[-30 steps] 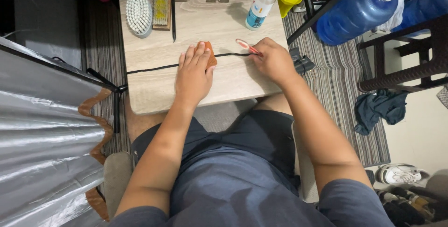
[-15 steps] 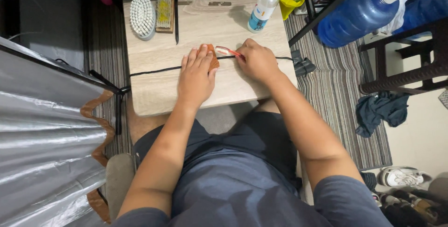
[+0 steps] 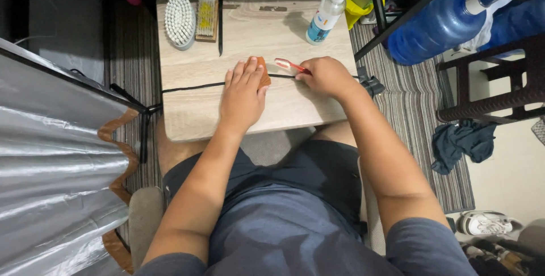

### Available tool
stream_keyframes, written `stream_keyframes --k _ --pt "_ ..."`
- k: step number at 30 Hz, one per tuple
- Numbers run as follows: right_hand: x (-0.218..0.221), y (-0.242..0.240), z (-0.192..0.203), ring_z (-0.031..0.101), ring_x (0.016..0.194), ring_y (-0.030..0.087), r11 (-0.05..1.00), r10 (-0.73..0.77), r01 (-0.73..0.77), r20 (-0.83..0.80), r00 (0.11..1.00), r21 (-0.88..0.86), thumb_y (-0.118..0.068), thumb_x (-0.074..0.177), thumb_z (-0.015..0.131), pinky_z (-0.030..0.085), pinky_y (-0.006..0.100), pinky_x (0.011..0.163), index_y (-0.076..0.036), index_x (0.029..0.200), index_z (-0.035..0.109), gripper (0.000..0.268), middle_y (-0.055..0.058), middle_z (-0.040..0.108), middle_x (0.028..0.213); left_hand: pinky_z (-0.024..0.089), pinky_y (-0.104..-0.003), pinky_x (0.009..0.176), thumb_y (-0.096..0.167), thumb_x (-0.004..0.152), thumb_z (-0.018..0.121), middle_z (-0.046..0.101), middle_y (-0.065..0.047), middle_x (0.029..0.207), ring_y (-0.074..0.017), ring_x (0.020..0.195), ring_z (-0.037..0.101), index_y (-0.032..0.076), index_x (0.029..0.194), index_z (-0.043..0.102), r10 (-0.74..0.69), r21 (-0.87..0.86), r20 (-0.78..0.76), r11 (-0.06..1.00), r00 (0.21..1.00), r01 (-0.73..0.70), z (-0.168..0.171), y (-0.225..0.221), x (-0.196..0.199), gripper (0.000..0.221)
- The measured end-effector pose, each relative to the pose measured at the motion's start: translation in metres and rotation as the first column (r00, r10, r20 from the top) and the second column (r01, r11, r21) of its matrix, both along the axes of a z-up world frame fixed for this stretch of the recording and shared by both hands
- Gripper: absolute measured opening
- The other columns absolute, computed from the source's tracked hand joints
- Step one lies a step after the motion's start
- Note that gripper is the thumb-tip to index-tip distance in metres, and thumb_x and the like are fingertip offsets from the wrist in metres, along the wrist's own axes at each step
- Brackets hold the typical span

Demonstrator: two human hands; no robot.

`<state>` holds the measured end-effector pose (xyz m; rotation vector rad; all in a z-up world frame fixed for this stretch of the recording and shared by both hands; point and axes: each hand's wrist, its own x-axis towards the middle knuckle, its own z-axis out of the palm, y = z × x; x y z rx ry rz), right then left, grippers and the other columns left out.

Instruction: Cleaning and applying maintenance product to a black shoelace using a brush and spray bottle on a repair bench.

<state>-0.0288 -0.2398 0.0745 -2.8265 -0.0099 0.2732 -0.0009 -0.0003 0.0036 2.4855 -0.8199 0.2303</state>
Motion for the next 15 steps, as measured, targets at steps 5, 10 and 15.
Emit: stream_keyframes --k 5,10,15 --pt "0.003 -0.014 -0.006 0.073 0.096 0.041 0.998 -0.023 0.026 -0.039 0.999 0.064 -0.032 0.094 0.068 0.055 0.051 0.087 -0.017 0.107 0.079 0.023 0.014 0.078 0.093 0.021 -0.052 0.122 0.028 0.096 0.066 0.044 -0.008 0.159 -0.0324 0.148 0.035 0.009 0.142 0.058 0.008 0.006 -0.014 1.0 1.0 -0.008 0.003 -0.001 -0.001 0.051" --pt "-0.003 -0.02 0.008 0.072 0.099 0.043 0.99 -0.016 0.03 -0.106 0.994 0.135 -0.029 0.092 0.068 0.054 0.052 0.09 -0.013 0.11 0.079 0.026 0.019 0.077 0.096 0.021 -0.052 0.122 0.027 0.096 0.066 0.044 -0.008 0.159 -0.0322 0.148 0.035 0.009 0.142 0.058 0.01 0.007 -0.027 1.0 1.0 -0.01 0.006 0.0 -0.002 0.05" --pt "-0.011 -0.048 0.008 0.073 0.09 0.037 0.969 -0.069 0.105 -0.162 0.984 0.225 -0.028 0.089 0.072 0.054 0.045 0.086 -0.017 0.104 0.082 0.021 0.014 0.078 0.087 0.02 -0.052 0.122 0.028 0.096 0.065 0.043 -0.008 0.16 -0.0324 0.148 0.034 0.009 0.143 0.057 0.004 0.016 -0.037 1.0 0.999 -0.003 0.003 0.0 -0.001 0.051"
